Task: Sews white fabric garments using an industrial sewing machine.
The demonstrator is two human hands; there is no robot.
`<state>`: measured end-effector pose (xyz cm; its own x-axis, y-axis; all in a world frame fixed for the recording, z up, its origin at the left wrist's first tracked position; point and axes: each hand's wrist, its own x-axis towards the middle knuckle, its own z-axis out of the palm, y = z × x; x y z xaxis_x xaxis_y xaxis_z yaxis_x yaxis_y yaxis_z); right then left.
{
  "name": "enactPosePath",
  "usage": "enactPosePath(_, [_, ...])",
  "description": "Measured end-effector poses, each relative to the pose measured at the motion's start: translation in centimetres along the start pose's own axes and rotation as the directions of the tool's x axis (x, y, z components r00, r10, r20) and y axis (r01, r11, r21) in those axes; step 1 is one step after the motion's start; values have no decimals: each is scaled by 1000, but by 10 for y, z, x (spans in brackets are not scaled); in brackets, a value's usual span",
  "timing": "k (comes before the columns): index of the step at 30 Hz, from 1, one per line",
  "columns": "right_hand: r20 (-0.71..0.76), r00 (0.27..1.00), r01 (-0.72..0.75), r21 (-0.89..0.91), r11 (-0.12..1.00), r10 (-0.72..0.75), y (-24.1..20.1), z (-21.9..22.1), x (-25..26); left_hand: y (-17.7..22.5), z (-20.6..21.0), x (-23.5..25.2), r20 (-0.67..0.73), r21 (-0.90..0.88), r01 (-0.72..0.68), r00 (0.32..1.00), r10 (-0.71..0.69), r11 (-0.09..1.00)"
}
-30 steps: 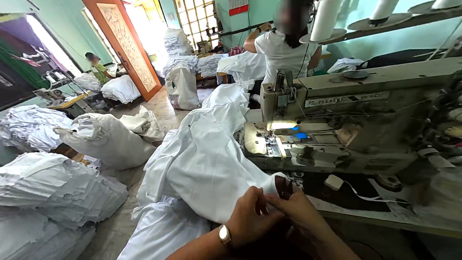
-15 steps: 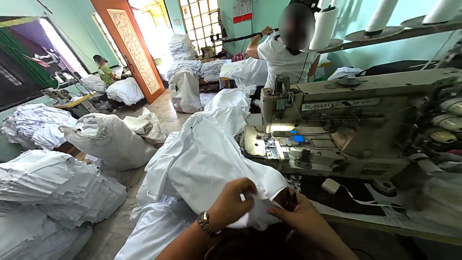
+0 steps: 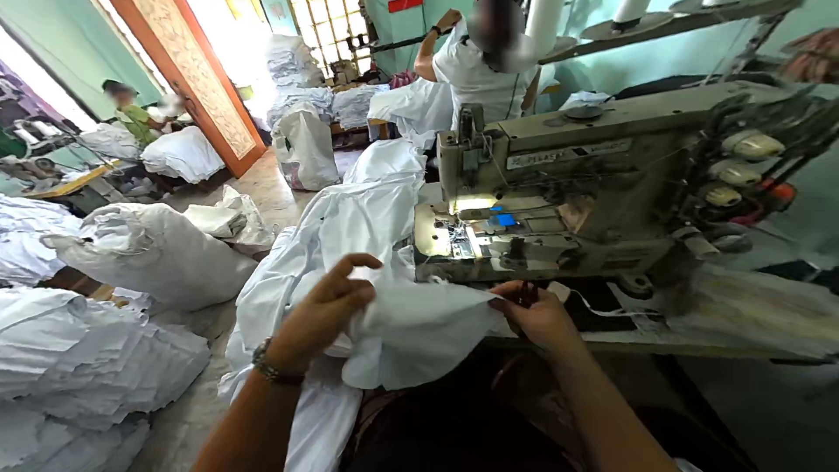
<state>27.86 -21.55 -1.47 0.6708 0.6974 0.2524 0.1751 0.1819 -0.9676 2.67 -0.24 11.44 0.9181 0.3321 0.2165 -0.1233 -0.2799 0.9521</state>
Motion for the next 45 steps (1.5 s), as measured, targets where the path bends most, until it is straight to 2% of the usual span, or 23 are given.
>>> enactPosePath(2, [130,986,-139,299,944,104,-9,-2,-4,1,-11,1,-92,97,11,996,-2,995])
enactPosePath(4, [218,971,-185,431,883,97,-11,3,-4,5,-13,2,-143,213,2,989,29,977])
enactPosePath(5, [209,974,-172,447,878,84,-10,7,-4,6,-15,2,-123,283,-37,990,74,958])
enactPosePath(7, [150,988,-90,369,925,36,-7,15,-3,2,-17,1,-78,486,-91,986,147,869])
enactPosePath(10, [207,965,149,64,987,-159,-1,15,-1,-9,-17,-2,-123,720,-54,971,204,692])
enactPosePath(12, [207,953,259,-165,952,-223,2,18,-1,-13,-16,-4,-149,791,-23,962,229,611])
enactPosePath(14, [203,946,305,-295,905,-253,3,20,-3,-16,-15,-5,-165,831,-12,950,267,555])
enactPosePath(17, [233,934,342,-352,871,-272,0,20,-5,-15,-14,-6,-165,849,-12,944,286,529])
enactPosePath(24, [302,905,377,-248,892,-299,1,20,-3,-10,-10,3,-135,868,-17,953,270,495])
enactPosePath(26, [339,905,350,-253,902,-256,1,19,-3,-14,-8,21,-98,831,-73,956,276,551])
enactPosePath(28, [355,911,303,-226,926,-211,2,20,-4,-21,1,47,-85,734,-101,967,238,672])
enactPosePath(31, [358,928,130,-43,991,-106,8,19,-6,-39,20,96,-97,597,-68,983,156,799])
enactPosePath(33, [310,950,-32,12,999,26,15,15,-6,-52,31,134,-33,657,-70,992,122,751])
enactPosePath(35, [248,955,-173,8,985,166,22,11,-5,-70,41,169,15,772,-21,1000,15,635])
enactPosePath(37, [208,951,-234,-8,972,230,28,6,2,-85,53,200,12,830,30,997,-71,557])
enactPosePath(40, [138,956,-264,13,964,260,29,3,22,-88,64,237,-39,800,105,992,-124,590])
enactPosePath(43, [121,957,-273,63,960,264,27,5,32,-91,61,259,-126,690,285,953,-277,665])
enactPosePath(45, [129,951,-291,83,953,279,30,9,29,-111,55,261,-105,654,216,975,-196,725])
